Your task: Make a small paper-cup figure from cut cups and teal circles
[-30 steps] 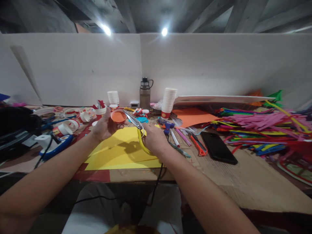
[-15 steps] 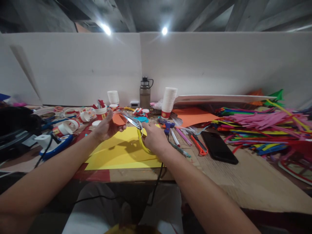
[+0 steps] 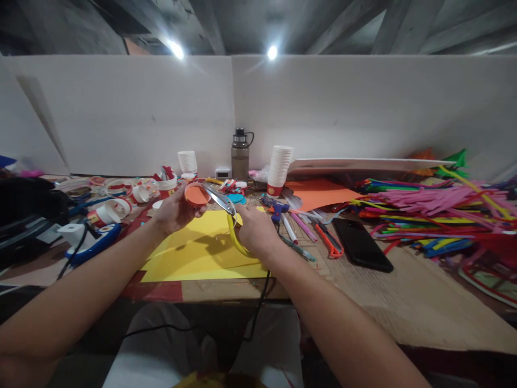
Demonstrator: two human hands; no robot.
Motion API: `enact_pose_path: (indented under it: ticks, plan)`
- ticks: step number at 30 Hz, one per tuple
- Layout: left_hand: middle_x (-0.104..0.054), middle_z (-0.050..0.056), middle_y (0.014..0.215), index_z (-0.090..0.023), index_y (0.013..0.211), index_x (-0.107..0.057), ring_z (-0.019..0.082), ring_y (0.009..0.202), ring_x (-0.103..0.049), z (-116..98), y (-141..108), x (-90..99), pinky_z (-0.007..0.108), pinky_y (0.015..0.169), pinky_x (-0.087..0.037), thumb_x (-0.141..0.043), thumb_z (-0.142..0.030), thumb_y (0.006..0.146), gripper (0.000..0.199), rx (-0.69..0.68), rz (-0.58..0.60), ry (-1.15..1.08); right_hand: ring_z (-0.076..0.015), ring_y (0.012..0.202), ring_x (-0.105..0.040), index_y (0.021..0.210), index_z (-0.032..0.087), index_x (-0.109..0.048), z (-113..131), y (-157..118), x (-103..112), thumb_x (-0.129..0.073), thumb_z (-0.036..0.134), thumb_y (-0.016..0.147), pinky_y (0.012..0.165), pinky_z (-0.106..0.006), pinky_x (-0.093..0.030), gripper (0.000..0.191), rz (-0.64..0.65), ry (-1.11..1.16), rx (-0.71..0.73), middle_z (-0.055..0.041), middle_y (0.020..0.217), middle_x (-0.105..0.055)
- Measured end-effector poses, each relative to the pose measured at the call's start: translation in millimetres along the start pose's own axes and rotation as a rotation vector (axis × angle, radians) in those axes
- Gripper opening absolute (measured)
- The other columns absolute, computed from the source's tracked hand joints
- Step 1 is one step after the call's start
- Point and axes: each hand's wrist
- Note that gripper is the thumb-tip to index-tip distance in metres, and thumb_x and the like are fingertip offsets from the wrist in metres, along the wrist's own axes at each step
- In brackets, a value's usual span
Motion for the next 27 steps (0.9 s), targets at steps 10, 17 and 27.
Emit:
enact_pose_path:
  ticks: [10,17,27]
  plan:
    - [-0.07,0.013,0.08,-0.012,0.1,-0.061,0.015,0.055,-0.064,-4.6,-0.9,-3.3,0.022,0.045,-0.047,-0.033,-0.046,0.098,0.044,0.028,-0.019,0.002,-0.023,0.092,-0.063,0.117,0.016,-0.062,0.2,-0.5,-1.7,-0.05,0.013,0.082,0.077,-0.028,-0.043,0.037,-0.002,0.024,0.035,-0.0112,0.101,-0.07]
    - [-0.071,0.013,0.077,-0.012,0.099,-0.06,0.016,0.055,-0.064,-2.8,-2.3,-1.4,0.023,0.046,-0.048,-0.034,-0.048,0.097,0.044,0.075,0.016,0.007,-0.0229,0.087,-0.062,0.125,0.019,-0.059,-0.9,-0.8,-2.2,-0.054,0.017,0.082,0.073,-0.028,-0.043,0.044,-0.002,-0.008,0.015,-0.0113,0.105,-0.068]
    - [-0.071,0.012,0.078,-0.013,0.097,-0.061,0.017,0.056,-0.065,-2.4,-1.1,-1.5,0.024,0.045,-0.048,-0.036,-0.057,0.094,0.051,0.061,0.023,-0.002,-0.0242,0.092,-0.063,0.127,0.018,-0.057,-0.6,-1.2,-2.8,-0.053,0.019,0.083,0.074,-0.029,-0.042,0.044,0.008,-0.015,0.021,-0.0116,0.106,-0.069]
Point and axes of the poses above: each hand's wrist, its own y-axis towards the middle knuckle, its own x-axis out of the back of the hand, z = x × y
